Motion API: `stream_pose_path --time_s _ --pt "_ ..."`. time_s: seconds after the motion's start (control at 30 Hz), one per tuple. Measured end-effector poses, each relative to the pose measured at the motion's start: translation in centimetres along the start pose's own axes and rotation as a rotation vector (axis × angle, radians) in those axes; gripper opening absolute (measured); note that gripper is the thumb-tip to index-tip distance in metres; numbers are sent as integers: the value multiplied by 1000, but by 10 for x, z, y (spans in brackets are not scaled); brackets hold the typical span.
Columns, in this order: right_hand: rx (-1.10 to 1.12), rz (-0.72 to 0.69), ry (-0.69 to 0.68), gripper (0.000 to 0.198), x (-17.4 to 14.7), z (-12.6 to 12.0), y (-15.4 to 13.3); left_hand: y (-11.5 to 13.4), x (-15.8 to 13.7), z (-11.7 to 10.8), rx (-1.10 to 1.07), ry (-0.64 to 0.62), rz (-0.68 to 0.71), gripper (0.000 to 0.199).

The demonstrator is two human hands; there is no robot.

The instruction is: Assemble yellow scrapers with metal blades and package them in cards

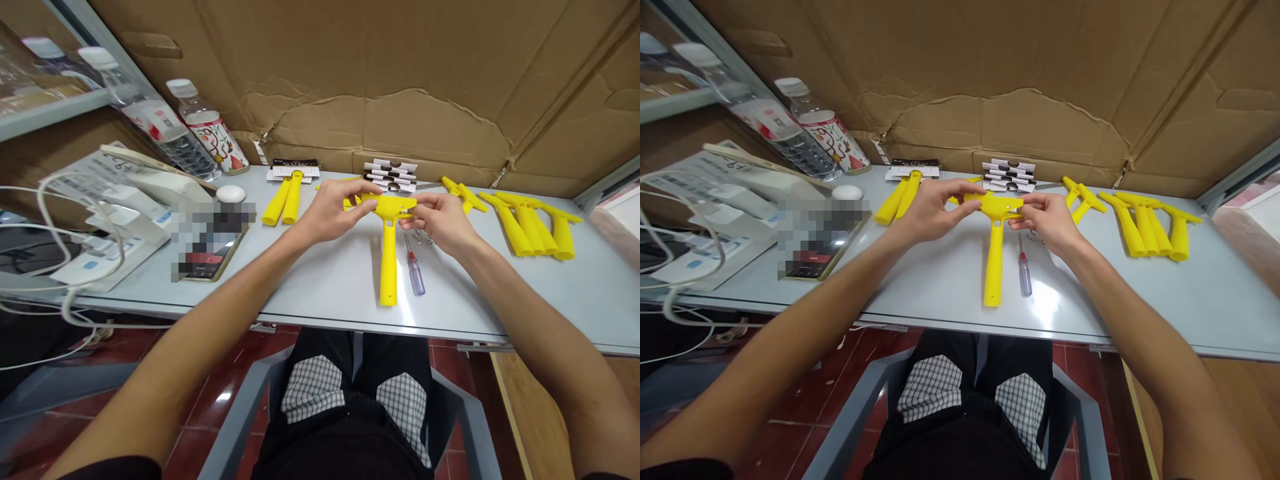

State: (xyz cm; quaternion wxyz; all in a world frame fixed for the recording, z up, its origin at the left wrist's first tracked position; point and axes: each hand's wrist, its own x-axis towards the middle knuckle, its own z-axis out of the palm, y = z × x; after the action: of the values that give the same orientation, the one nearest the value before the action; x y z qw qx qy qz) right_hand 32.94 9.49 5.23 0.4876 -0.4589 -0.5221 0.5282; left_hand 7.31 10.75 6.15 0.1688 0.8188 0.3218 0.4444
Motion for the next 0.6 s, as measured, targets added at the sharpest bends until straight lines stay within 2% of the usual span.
stream_pose_path --time_s 0.17,0.3,0.4,0.53,0.6 --pt "13 16 -6 12 -1 0 0 -5 0 4 106 31 -7 26" --pt "5 13 -12 11 -1 -2 2 -11 0 9 0 62 -92 22" --pt "6 13 -15 12 0 -2 3 -11 -2 17 -271 81 -276 17" --pt "10 27 -21 12 0 -1 5 -5 -5 27 -704 14 -605 14" --pt "8 39 -15 11 0 0 4 -1 -4 28 -816 -5 -723 14"
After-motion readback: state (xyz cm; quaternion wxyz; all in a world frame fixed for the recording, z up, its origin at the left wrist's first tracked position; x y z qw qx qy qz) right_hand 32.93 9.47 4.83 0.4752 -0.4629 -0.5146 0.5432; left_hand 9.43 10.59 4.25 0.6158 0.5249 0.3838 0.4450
